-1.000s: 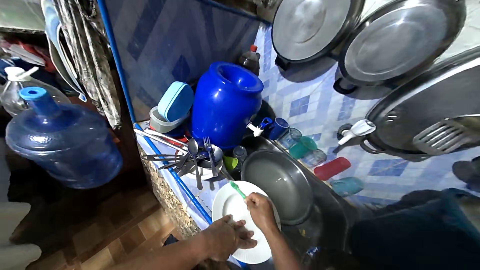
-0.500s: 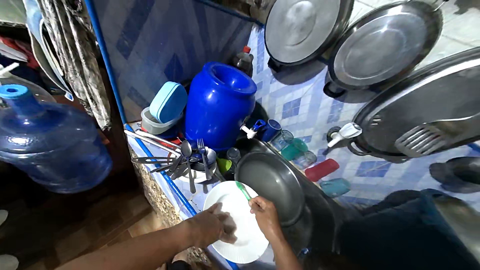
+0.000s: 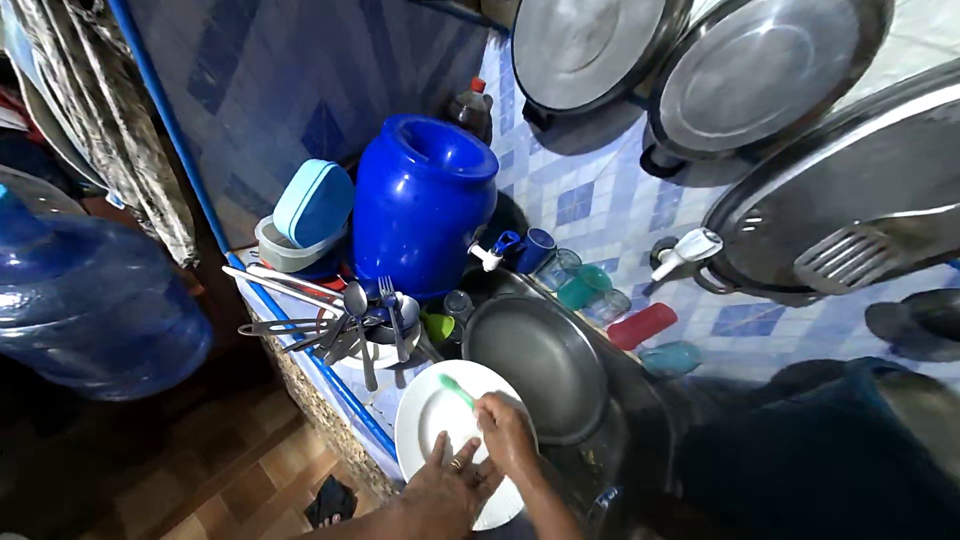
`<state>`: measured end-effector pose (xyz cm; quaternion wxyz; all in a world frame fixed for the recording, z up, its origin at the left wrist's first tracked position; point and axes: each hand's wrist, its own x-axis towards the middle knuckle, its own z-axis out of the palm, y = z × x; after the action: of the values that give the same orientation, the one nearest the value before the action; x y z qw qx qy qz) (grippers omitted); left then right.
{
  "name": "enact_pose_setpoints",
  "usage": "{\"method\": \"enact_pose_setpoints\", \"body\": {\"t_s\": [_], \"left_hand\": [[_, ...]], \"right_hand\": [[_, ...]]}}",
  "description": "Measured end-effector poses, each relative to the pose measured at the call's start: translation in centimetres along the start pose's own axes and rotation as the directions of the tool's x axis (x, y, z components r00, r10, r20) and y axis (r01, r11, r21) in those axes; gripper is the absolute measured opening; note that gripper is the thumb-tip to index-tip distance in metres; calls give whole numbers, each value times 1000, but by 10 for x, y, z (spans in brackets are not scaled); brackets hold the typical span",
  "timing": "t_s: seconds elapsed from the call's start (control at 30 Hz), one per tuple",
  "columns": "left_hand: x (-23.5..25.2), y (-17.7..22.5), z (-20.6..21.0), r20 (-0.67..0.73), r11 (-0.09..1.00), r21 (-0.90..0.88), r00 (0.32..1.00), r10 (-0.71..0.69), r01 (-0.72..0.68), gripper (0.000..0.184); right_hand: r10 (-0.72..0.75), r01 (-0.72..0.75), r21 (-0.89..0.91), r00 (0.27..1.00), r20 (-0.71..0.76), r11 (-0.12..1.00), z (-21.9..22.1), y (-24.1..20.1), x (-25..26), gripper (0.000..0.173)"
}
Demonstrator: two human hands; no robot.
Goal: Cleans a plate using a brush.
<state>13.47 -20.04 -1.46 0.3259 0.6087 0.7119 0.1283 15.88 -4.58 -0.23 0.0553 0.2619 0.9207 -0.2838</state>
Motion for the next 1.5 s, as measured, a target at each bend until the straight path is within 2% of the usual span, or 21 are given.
{"method": "enact_pose_setpoints", "body": {"t_s": [0.1,0.23,0.37,0.47,0.5,0.57,0.63,0.67,0.77,0.83,0.9,0.97,1.03,1.1,1.17,1.23,1.3,1.33,1.37,1.4,1.5], "left_hand": [[-2,-6,-5,73,999,26,997,25,-27,85],[-3,-10,-10,47,999,37,998,31,-33,70],[0,-12,-8,91,996,75,995,49,-56,95],[-2,-11,-13,84,993,104,995,48,-57,76],[-2,-13,-14,78,991,116,995,58,-66,72],[-1,-21,-14,109,986,119,988,107,-120,90],[-3,-31,-14,122,976,123,978,167,-182,94],[-6,-37,-18,134,970,126,973,189,-206,93],[-17,-51,-32,161,960,152,964,209,-234,87],[-26,-53,-42,201,964,177,966,163,-200,84],[-35,-52,-50,246,972,186,965,96,-145,79],[-41,-45,-59,282,986,147,959,31,-75,70],[-40,-35,-58,262,997,80,965,-33,12,77],[-29,-23,-49,139,990,-12,981,-139,142,87],[-11,-14,-35,-11,958,-55,959,-283,282,91],[7,-7,-23,-54,928,-33,926,-373,372,94],[15,-6,-15,-82,922,5,919,-385,387,92],[15,-7,-14,-87,925,2,921,-380,381,91],[14,-9,-13,-90,927,-5,923,-373,374,91],[12,-11,-14,-81,929,-8,926,-368,369,91],[11,-14,-21,-48,936,-7,935,-351,351,92]], "right_hand": [[17,-17,15,999,-27,1000,1,-9,16,28],[-180,173,88,980,85,981,13,-15,-3,29],[-61,61,-5,998,-7,998,-1,-2,14,29],[-187,177,72,967,172,981,6,-21,-3,28],[-212,198,93,961,178,976,6,-22,-3,28],[-155,151,56,985,78,987,-1,-11,10,28],[-54,53,-24,999,-2,998,-9,-5,20,28],[-48,50,-70,998,35,996,-10,-12,16,29],[-156,177,-108,970,185,978,-6,-26,-5,30],[-152,168,-161,982,112,972,-22,-11,4,30],[-42,49,-208,998,42,977,-54,9,14,29],[46,-30,-240,997,63,970,-86,20,12,29],[60,-19,-237,984,168,971,-104,34,-4,30],[97,12,-267,914,394,964,-112,41,-22,31],[122,23,-260,841,526,965,-112,45,-25,32],[146,-39,-236,876,459,971,-110,46,-12,31],[127,-79,-200,962,240,977,-106,52,9,29],[102,-68,-199,980,168,978,-105,55,15,28],[95,-60,-206,981,166,977,-105,56,14,28],[115,-62,-216,964,239,974,-106,55,5,30],[144,-32,-209,823,550,977,-105,56,-25,32]]}}
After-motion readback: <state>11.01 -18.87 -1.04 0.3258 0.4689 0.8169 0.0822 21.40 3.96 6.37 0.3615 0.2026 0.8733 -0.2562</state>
